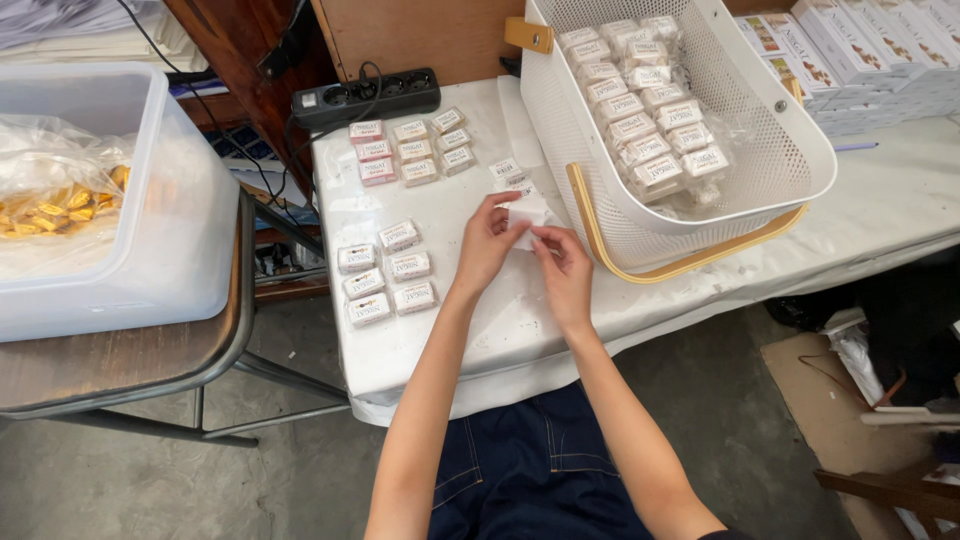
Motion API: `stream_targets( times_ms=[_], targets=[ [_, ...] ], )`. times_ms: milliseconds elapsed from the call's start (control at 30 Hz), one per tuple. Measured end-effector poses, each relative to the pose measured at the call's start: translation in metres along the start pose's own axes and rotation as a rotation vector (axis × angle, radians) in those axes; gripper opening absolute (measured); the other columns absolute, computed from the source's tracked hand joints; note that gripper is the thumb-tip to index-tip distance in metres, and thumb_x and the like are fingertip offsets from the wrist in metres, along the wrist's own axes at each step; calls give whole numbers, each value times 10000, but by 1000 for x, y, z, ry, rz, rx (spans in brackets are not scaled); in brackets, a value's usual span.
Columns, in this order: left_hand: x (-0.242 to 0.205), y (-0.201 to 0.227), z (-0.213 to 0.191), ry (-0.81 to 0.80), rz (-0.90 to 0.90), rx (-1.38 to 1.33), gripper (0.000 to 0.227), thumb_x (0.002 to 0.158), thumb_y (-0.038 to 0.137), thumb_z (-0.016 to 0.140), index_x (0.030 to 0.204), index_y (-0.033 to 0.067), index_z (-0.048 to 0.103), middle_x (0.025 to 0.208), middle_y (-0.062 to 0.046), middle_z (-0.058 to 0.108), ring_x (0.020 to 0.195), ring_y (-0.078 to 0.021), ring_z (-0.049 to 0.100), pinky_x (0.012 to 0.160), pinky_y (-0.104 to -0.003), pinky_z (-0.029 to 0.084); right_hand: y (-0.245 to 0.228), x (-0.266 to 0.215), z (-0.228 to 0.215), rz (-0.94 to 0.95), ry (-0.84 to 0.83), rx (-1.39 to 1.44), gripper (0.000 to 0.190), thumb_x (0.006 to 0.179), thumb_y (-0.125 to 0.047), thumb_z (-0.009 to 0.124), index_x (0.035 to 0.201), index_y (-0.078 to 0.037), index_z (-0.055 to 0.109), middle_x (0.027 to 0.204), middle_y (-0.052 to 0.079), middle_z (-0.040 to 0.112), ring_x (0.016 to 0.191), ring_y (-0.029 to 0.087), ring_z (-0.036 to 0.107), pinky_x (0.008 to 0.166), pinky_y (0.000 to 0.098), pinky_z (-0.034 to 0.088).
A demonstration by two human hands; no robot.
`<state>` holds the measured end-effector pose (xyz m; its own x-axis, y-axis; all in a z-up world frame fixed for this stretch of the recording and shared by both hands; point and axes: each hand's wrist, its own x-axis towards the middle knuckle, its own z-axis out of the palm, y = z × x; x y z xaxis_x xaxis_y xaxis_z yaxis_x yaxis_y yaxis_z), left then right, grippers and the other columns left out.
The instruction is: The person labels small rectangular soap bars by applying printed stickers to their sides. They pick up each soap, align the label, smooth it down, and place the labeled bar into a white basket. The process is repeated for multiple bars.
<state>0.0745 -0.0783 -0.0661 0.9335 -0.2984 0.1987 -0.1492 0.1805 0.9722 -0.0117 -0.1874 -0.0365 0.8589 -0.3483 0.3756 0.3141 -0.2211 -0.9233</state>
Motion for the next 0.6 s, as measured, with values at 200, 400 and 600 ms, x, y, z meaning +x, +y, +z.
stream_targets(
  times_ms=[200,400,600],
  targets=[
    [38,32,-5,355,49,-111,357,852,29,688,1141,76,484,860,-36,667,726,-44,580,694,-186,493,-1,51,43,-44,8,112,225,943,22,562,1146,-47,631,1089,33,544,926,88,562,811,242,567],
    [125,35,-20,471,114,241,111,818,64,678,879,104,594,876,-91,725,762,-190,693,675,-307,527,22,127,71,-147,54,-49,324,953,45,525,1273,7,560,1234,197,493,1029,233,561,823,336,565],
    [181,21,-31,345,113,514,89,815,90,671,902,107,664,826,-119,716,781,-280,689,692,-364,535,73,188,85,-234,55,-383,385,887,25,548,1270,67,532,1229,261,486,1053,394,578,849,430,558]
  ],
)
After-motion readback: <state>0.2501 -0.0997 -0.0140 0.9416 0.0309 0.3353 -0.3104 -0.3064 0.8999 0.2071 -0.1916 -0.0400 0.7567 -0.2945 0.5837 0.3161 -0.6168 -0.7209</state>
